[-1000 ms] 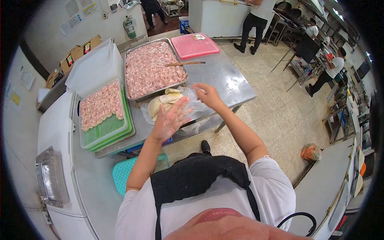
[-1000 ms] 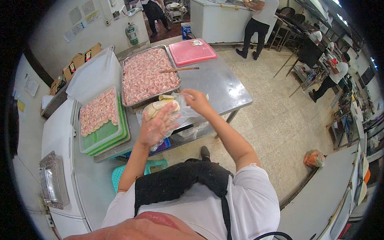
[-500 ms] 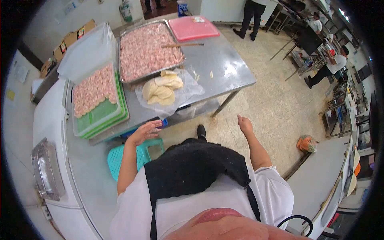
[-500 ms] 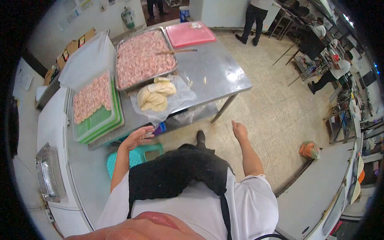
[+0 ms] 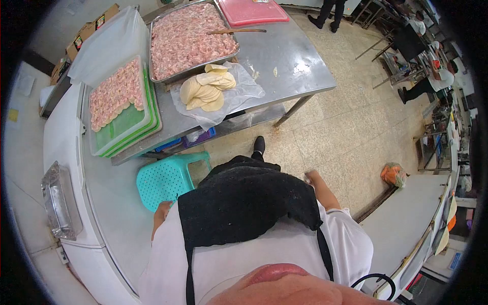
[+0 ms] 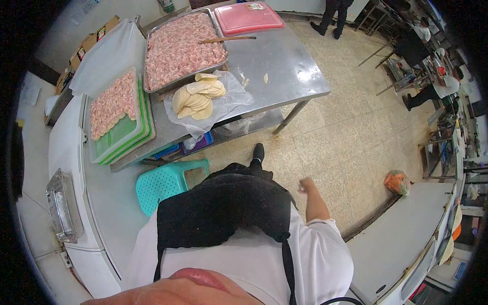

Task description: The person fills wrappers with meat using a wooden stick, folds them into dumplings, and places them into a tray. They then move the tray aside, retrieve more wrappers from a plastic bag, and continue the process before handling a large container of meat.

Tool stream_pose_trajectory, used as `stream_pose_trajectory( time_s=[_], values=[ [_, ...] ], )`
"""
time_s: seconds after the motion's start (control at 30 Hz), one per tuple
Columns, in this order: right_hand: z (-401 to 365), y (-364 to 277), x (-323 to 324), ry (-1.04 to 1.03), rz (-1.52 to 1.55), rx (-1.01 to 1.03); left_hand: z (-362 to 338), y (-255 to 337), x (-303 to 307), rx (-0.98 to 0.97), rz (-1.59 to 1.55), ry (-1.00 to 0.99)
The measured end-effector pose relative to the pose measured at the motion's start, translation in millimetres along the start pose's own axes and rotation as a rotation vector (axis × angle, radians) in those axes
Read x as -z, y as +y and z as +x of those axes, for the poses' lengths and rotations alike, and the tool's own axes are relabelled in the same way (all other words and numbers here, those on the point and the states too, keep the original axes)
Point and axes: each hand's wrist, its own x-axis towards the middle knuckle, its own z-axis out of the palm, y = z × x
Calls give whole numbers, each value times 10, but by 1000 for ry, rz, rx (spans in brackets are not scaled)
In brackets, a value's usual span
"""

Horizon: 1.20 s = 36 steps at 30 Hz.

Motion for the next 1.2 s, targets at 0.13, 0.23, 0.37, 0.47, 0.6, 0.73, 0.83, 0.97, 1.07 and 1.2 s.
stream_pose_trajectory(
  time_s=[0.13, 0.23, 0.37, 0.47, 0.6, 0.73, 0.83, 0.97, 1.07, 1.2],
  values=[
    [-43, -1333, -676, -392, 397, 257, 214, 165, 263, -197, -108, 167],
    [-283, -2079, -945, -348, 308, 463, 72, 784, 596, -269, -442, 255],
    [-481, -2395, -1021, -453, -44, 555, -778, 2143, 1261, -327, -739, 127],
    [-939, -2710, -926, -633, -407, 602, -1153, 2908, 1668, -726, -660, 145],
    [-1813, -3366, -904, -802, -618, 771, -1480, 3906, 2165, -1045, -330, 500],
    [-2125, -3975, -1071, -706, -646, 1072, -1245, 4782, 2526, -1252, 7, 748],
    [-1748, -4203, -1323, -545, -719, 1401, -812, 5289, 2611, -1158, 166, 845],
    [-1579, -4362, -1422, -387, -1062, 1619, -771, 5625, 2577, -881, 560, 973],
    [-1575, -4458, -1404, -436, -1179, 1598, -630, 5698, 2628, -859, 603, 936],
    [-1556, -4554, -1435, -463, -1232, 1613, -670, 5706, 2581, -819, 656, 858]
  ],
)
